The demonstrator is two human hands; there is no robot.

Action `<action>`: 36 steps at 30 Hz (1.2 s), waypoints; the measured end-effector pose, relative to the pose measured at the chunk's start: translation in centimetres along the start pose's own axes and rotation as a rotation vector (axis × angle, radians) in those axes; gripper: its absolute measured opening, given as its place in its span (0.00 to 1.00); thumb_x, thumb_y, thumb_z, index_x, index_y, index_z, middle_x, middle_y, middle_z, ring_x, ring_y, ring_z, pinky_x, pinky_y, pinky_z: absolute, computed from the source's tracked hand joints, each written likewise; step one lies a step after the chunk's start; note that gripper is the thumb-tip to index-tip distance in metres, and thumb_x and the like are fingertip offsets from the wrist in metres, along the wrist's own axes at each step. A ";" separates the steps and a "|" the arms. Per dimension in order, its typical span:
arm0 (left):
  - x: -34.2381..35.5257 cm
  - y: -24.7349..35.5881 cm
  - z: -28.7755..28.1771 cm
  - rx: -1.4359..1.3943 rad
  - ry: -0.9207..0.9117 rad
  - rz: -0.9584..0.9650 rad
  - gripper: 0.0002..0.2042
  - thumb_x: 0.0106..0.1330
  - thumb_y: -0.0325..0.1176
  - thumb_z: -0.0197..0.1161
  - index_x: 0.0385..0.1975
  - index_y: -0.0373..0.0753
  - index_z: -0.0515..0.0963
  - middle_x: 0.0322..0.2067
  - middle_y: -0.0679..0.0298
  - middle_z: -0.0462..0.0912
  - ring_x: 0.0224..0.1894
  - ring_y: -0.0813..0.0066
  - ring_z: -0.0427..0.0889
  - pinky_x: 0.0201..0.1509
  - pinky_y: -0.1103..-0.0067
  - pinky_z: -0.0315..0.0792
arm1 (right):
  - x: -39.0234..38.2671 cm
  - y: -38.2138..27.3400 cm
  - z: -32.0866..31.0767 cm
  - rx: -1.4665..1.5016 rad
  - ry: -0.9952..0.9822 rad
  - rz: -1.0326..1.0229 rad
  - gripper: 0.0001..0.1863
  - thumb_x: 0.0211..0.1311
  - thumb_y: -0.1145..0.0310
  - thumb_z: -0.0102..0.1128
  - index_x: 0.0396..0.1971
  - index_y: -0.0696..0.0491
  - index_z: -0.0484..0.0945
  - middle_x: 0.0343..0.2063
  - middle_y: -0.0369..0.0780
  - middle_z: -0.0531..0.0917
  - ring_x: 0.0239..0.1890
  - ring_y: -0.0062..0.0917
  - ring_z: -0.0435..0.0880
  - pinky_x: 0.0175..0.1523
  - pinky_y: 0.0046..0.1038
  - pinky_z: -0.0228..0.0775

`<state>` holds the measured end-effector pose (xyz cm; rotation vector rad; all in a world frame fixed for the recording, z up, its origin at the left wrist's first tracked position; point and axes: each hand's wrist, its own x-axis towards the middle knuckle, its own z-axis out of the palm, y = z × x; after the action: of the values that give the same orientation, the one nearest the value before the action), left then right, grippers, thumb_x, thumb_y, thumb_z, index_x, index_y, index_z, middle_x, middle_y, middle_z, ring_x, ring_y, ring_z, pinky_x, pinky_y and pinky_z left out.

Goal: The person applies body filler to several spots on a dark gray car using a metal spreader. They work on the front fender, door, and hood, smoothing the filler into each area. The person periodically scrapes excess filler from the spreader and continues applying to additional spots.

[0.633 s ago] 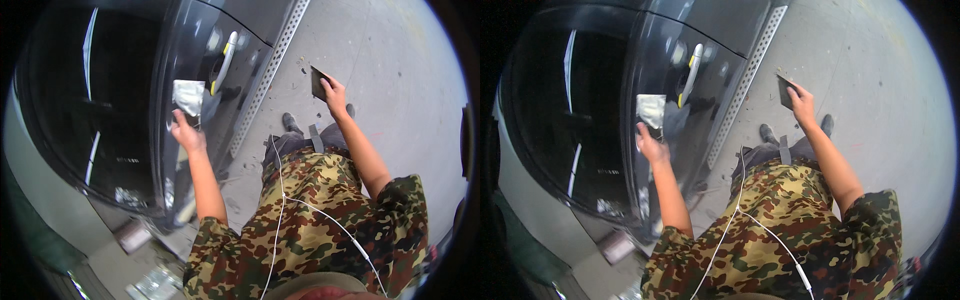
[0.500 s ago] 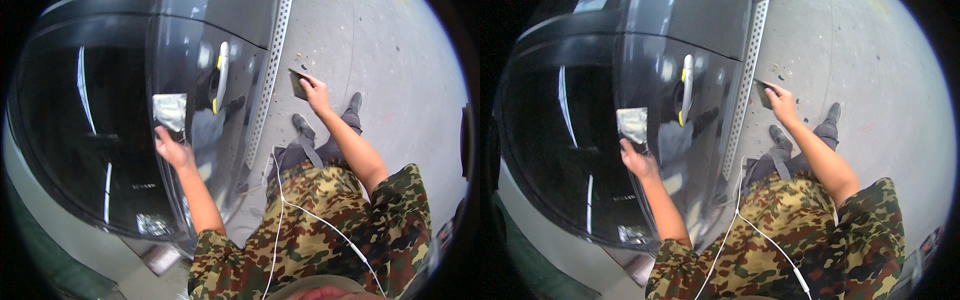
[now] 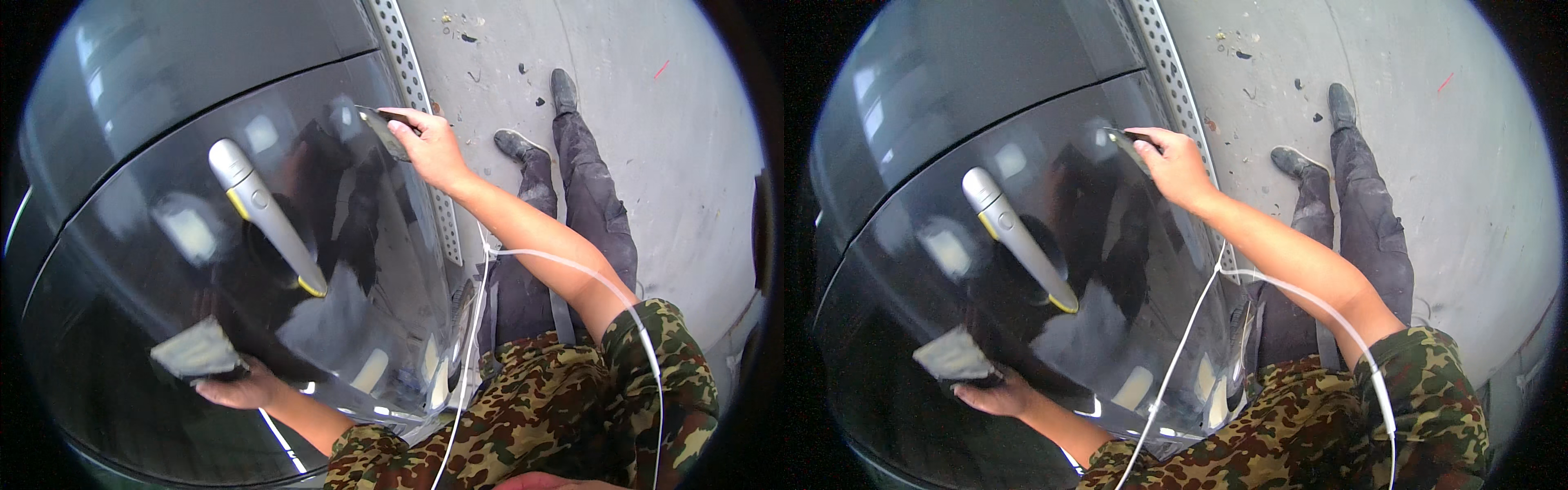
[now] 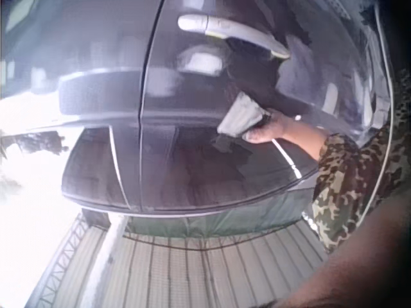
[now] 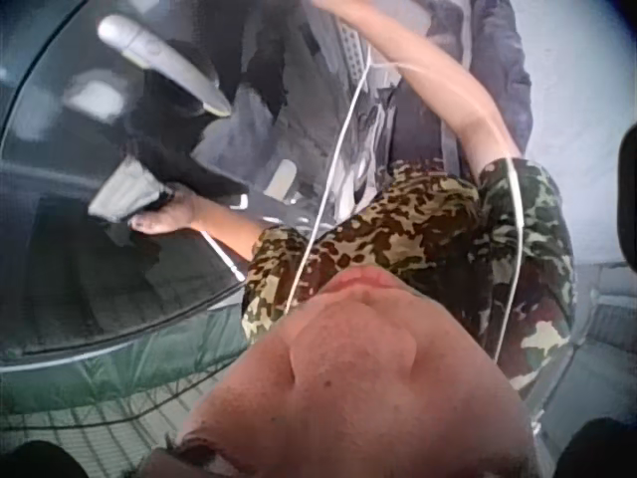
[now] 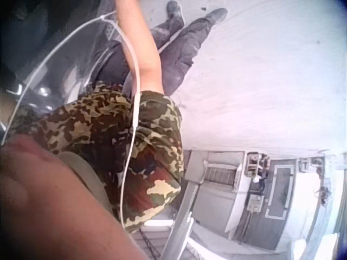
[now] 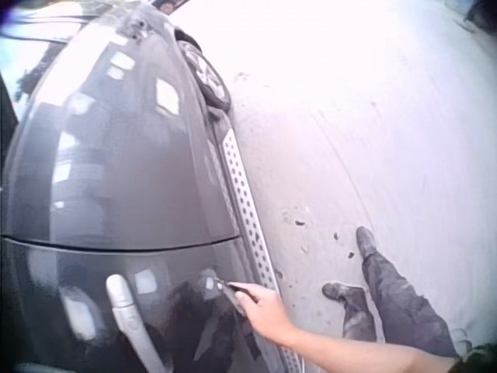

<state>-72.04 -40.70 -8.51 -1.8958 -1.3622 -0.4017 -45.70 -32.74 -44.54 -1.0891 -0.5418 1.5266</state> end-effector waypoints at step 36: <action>1.5 2.6 2.4 -0.812 -0.060 -0.545 0.24 0.80 0.44 0.53 0.68 0.35 0.68 0.65 0.59 0.74 0.59 0.72 0.78 0.60 0.82 0.73 | 4.0 3.0 3.7 -0.180 0.397 0.103 0.15 0.67 0.73 0.57 0.50 0.58 0.85 0.42 0.50 0.88 0.43 0.38 0.89 0.50 0.33 0.78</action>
<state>-69.46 -38.33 -10.19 -2.1106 -1.9432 -1.3422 -50.16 -28.93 -46.63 -1.5355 -0.3555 1.3177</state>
